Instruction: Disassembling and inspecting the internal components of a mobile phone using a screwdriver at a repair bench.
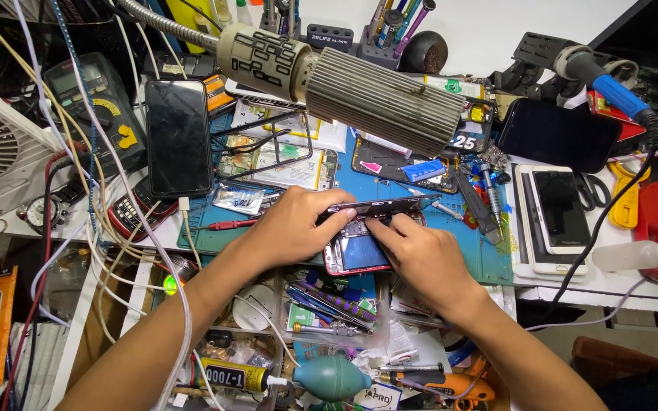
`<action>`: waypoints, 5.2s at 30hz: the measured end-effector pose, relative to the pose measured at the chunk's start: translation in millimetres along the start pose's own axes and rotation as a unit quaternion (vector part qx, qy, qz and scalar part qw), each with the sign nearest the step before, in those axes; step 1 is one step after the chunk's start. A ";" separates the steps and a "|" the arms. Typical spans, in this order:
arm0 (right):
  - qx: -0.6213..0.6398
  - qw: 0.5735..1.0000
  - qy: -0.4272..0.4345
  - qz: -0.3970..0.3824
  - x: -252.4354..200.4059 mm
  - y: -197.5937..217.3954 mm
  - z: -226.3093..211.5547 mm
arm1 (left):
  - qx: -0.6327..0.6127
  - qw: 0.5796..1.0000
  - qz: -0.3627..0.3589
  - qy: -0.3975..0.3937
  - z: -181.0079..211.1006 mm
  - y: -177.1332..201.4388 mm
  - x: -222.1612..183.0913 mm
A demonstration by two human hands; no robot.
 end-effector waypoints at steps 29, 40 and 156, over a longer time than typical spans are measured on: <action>0.060 0.998 -0.028 0.024 -2.5 -1.1 1.6 | -0.001 1.000 0.001 -0.008 2.6 1.3 1.4; 0.074 0.996 -0.030 0.029 -1.1 -1.0 -1.5 | -0.009 1.000 0.003 -0.003 2.4 0.8 -0.2; 0.248 0.941 0.176 -0.148 -6.5 42.8 -66.7 | 0.016 0.993 0.116 0.020 -2.4 -22.6 -19.8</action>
Point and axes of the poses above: each hand's wrist, its own x-axis towards the middle knuckle, its own y-axis out of the back of the hand, z = x × y, the point moved 4 cm from there along x, towards the middle knuckle, and after that the axes turned 8 degrees about z, right-handed, at the moved point
